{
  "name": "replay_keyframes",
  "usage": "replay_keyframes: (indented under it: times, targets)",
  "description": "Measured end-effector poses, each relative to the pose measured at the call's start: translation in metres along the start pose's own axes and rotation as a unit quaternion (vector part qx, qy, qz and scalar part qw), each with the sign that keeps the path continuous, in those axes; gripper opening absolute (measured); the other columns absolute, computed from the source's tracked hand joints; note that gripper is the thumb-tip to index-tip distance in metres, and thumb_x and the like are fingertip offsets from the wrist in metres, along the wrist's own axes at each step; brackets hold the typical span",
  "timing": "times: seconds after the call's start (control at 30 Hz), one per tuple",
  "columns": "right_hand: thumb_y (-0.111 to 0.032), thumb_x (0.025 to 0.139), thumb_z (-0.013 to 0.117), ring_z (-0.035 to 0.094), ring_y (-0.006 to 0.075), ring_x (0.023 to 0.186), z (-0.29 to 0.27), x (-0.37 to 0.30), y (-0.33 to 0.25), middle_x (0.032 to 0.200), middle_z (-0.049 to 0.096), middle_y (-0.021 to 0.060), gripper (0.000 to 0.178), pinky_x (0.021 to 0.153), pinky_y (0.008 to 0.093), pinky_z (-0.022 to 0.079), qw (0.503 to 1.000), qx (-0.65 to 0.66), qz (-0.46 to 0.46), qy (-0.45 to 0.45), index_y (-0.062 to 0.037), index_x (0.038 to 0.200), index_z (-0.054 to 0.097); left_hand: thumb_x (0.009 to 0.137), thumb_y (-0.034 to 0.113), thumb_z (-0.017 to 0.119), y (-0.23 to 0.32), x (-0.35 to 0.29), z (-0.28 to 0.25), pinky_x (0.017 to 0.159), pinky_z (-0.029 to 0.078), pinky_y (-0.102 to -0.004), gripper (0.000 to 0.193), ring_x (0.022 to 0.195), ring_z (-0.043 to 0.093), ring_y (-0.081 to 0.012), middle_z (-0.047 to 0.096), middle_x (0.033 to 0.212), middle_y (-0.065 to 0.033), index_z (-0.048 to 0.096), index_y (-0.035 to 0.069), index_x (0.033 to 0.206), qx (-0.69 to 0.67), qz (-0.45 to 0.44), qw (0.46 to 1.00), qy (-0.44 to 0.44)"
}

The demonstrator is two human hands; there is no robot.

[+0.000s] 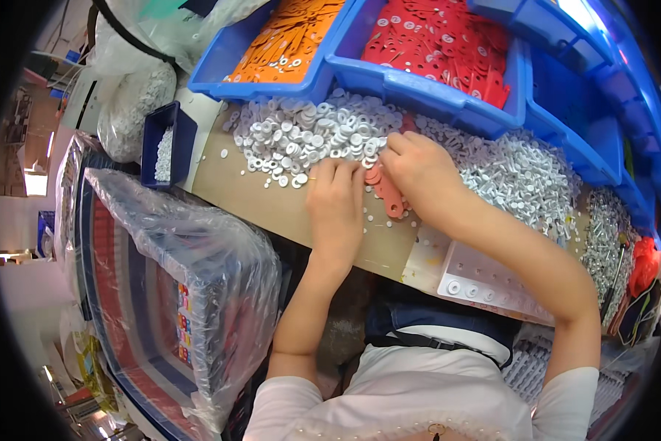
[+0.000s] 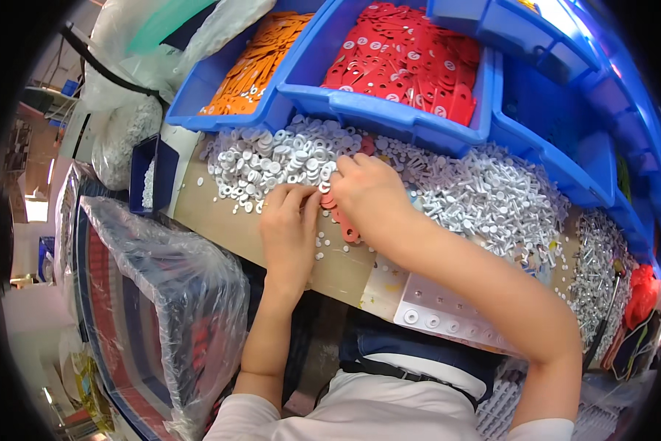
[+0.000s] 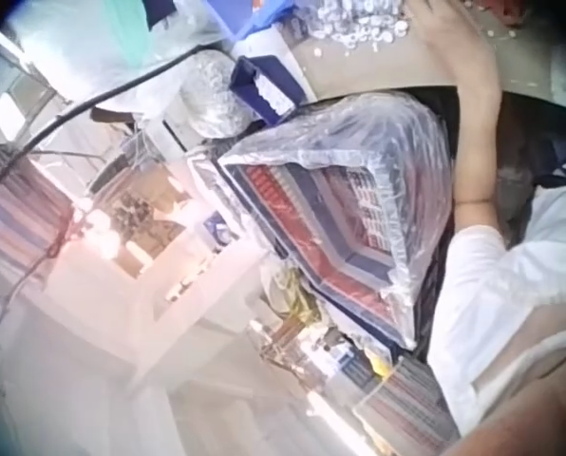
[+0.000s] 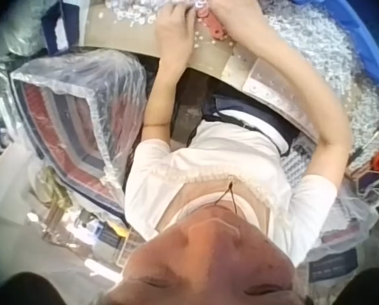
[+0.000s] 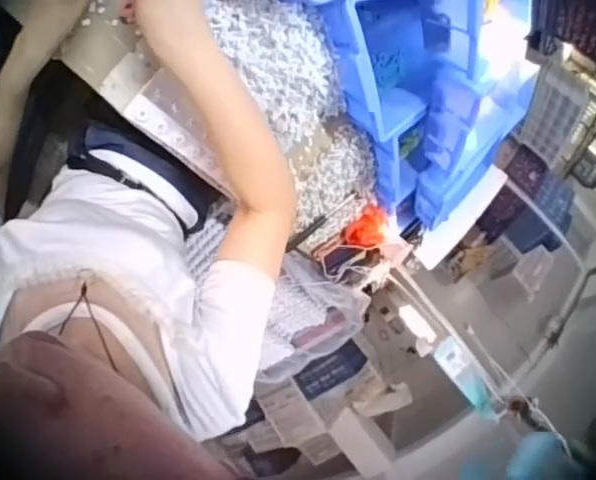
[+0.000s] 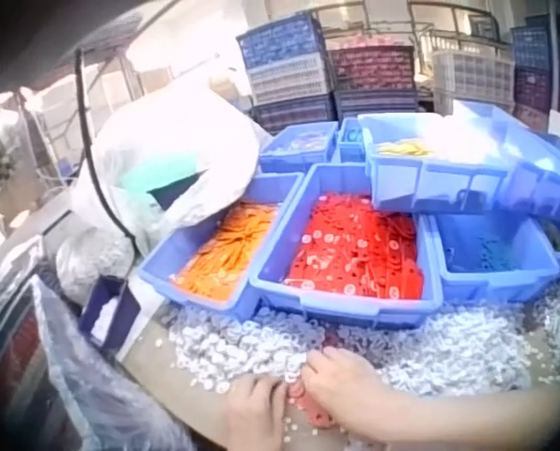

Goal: Assembling a toy xylophone by placing colored keys and small parts onto a plastic base.

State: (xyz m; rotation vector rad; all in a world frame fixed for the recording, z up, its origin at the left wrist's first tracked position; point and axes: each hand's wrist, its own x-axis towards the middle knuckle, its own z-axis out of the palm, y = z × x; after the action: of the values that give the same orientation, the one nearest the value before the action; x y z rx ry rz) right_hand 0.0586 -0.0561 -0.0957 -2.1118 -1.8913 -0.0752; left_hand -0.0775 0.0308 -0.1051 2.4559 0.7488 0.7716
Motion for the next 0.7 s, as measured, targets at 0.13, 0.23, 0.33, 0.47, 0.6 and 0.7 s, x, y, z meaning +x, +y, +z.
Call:
replay_keyframes:
  times: [0.13,0.23,0.33,0.47,0.6,0.7]
  targets:
    - [-0.004,0.072,0.072,0.060,0.0282,0.085,-0.018,-0.017,0.006,0.090,0.059,0.0107,0.018,0.074,0.0363,0.051,0.998,0.031,0.018,0.060,-0.0030,0.088,0.063,0.087,0.002,0.063,0.010,-0.004,0.000,0.079,0.047,-0.0403,0.010,0.091,0.058,-0.0321,0.060,0.094,-0.0142,0.064,-0.002,0.095,0.011,0.020,1.000,-0.001]
    - [-0.003,0.078,0.072,0.064,0.0267,0.079,-0.060,-0.063,0.001,0.090,0.064,0.0116,0.015,0.067,0.0335,0.052,0.982,0.130,0.097,0.102,-0.0012,0.091,0.067,0.087,0.000,0.061,0.018,-0.019,-0.006,0.081,0.048,-0.0403,0.011,0.095,0.059,-0.0324,0.060,0.099,-0.0153,0.064,-0.001,0.097,-0.068,0.025,0.997,0.011]
    - [0.000,0.081,0.071,0.067,0.0212,0.078,-0.100,-0.130,0.001,0.092,0.068,0.0105,0.015,0.064,0.0291,0.052,0.943,0.202,0.209,0.161,0.0000,0.095,0.070,0.084,-0.003,0.065,0.018,-0.049,-0.013,0.076,0.050,-0.0404,0.017,0.088,0.062,-0.0329,0.062,0.098,-0.0154,0.065,0.000,0.100,0.035,0.132,0.990,-0.042]
    - [0.003,0.082,0.069,0.066,0.0143,0.078,-0.121,-0.214,-0.001,0.092,0.069,0.0074,0.014,0.069,0.0245,0.053,0.862,0.191,0.428,0.189,0.0013,0.096,0.072,0.081,-0.001,0.071,0.030,-0.053,-0.014,0.071,0.052,-0.0358,0.016,0.080,0.065,-0.0280,0.065,0.091,-0.0124,0.068,0.003,0.097,0.066,0.131,0.989,-0.031]
    - [0.002,0.082,0.070,0.065,0.0139,0.080,-0.118,-0.273,-0.013,0.090,0.068,0.0078,0.016,0.073,0.0237,0.053,0.794,0.214,0.526,0.217,0.0015,0.098,0.071,0.080,-0.007,0.070,0.118,-0.047,-0.004,0.076,0.053,-0.0291,0.018,0.081,0.069,-0.0242,0.070,0.091,-0.0128,0.069,0.001,0.096,-0.182,0.118,0.962,-0.164]
    - [0.001,0.082,0.070,0.065,0.0143,0.085,-0.116,-0.278,-0.018,0.091,0.066,0.0078,0.018,0.073,0.0246,0.052,0.729,0.289,0.576,0.230,0.0016,0.100,0.069,0.077,-0.004,0.071,0.158,-0.044,0.034,0.071,0.053,-0.0347,0.022,0.085,0.066,-0.0293,0.068,0.098,-0.0120,0.067,0.001,0.098,-0.247,0.269,0.894,-0.260]
